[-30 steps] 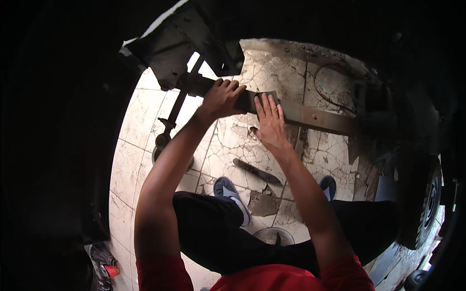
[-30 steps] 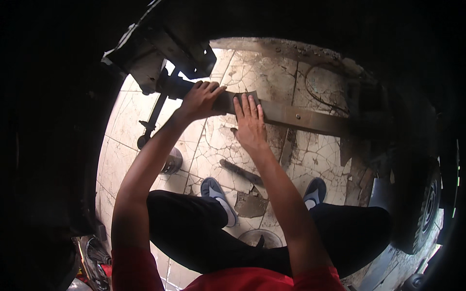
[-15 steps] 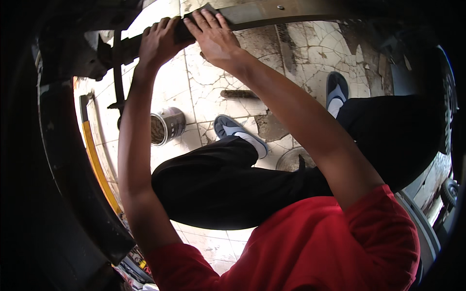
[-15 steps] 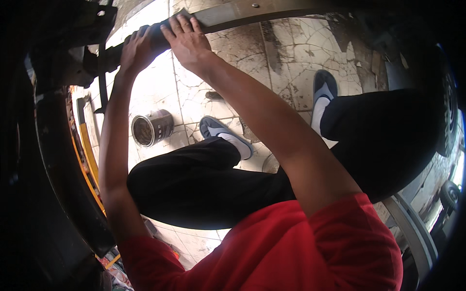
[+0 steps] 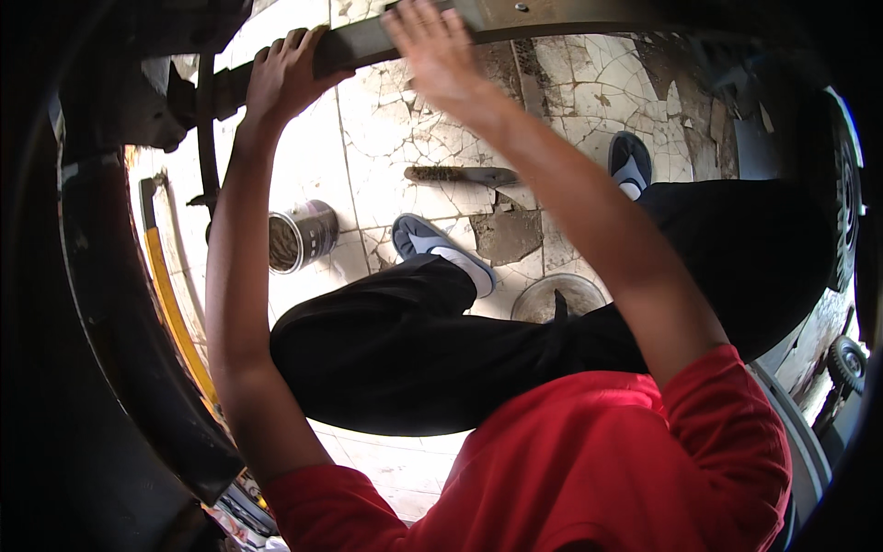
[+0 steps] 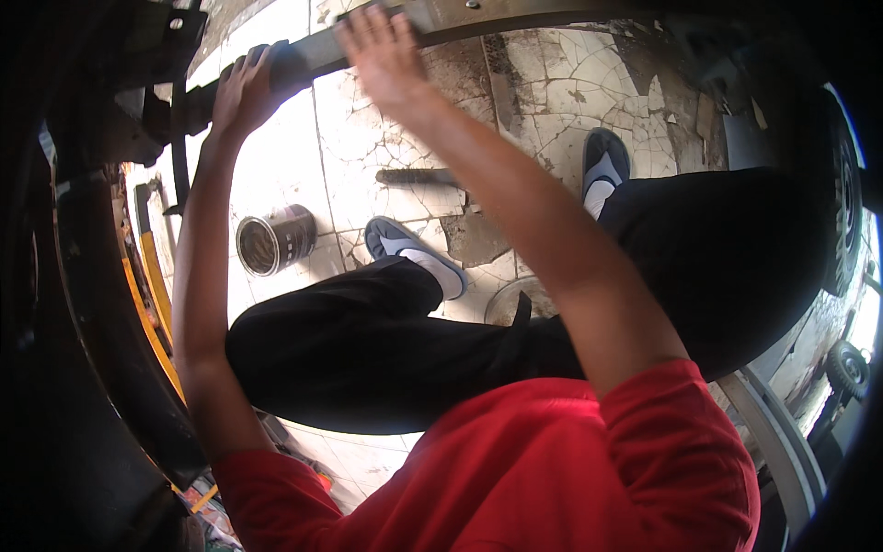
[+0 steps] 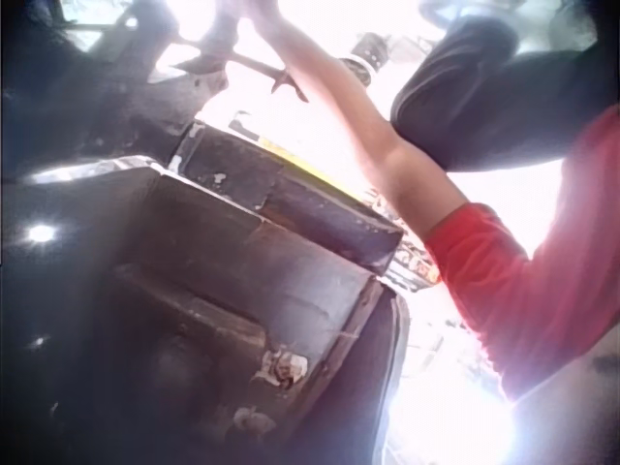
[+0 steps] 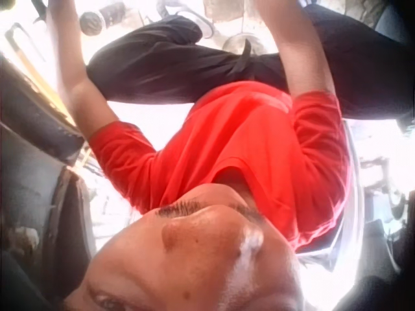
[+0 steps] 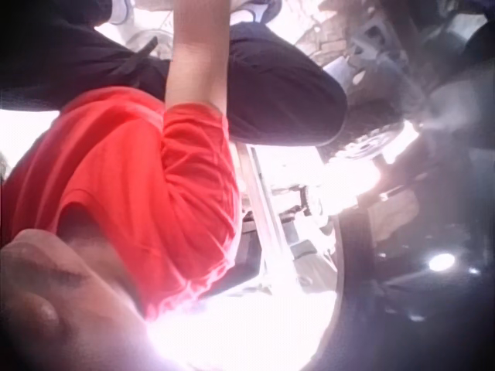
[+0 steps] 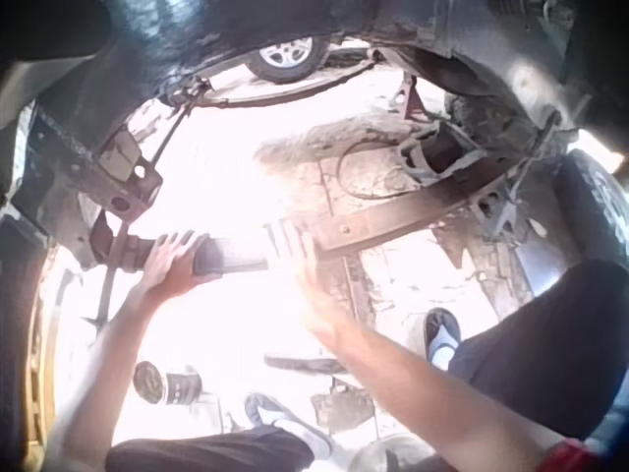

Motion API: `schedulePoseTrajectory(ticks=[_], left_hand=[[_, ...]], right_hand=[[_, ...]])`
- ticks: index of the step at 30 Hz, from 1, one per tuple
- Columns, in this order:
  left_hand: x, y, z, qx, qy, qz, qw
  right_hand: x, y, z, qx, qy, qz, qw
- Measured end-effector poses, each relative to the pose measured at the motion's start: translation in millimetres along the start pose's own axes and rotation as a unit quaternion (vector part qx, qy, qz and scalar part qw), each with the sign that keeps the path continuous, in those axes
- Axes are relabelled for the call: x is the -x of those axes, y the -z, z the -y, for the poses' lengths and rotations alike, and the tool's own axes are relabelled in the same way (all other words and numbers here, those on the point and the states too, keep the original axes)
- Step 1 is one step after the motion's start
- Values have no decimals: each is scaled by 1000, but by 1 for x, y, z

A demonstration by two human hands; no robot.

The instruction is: The person sits under a raised vehicle and scrubs a metal undercarriage beam with a wire brush. They repeatedly scrub the same section of the beam, occasionally pausing to reposition their hands or the brush.

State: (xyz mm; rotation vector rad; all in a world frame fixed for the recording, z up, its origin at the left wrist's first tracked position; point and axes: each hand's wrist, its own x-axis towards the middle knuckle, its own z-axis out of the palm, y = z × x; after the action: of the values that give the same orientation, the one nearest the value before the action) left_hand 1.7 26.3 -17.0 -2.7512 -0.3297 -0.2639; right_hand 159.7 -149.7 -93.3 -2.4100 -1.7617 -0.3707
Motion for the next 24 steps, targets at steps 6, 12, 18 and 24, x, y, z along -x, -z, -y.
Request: schedulePoseTrajectory(ticks=[6, 12, 18, 24], left_hand=[[-4, 8, -10, 26, 26, 30, 999], [-3, 15, -13, 21, 41, 48, 998], [-5, 21, -21, -13, 54, 77, 995], [-13, 59, -52, 80, -123, -104, 984]], right_hand=[[-1, 6, 24, -181, 12, -31, 983], [98, -18, -1, -253, 107, -126, 953], [101, -10, -32, -255, 191, 293, 902], [45, 100, -112, 18, 259, 436, 861]])
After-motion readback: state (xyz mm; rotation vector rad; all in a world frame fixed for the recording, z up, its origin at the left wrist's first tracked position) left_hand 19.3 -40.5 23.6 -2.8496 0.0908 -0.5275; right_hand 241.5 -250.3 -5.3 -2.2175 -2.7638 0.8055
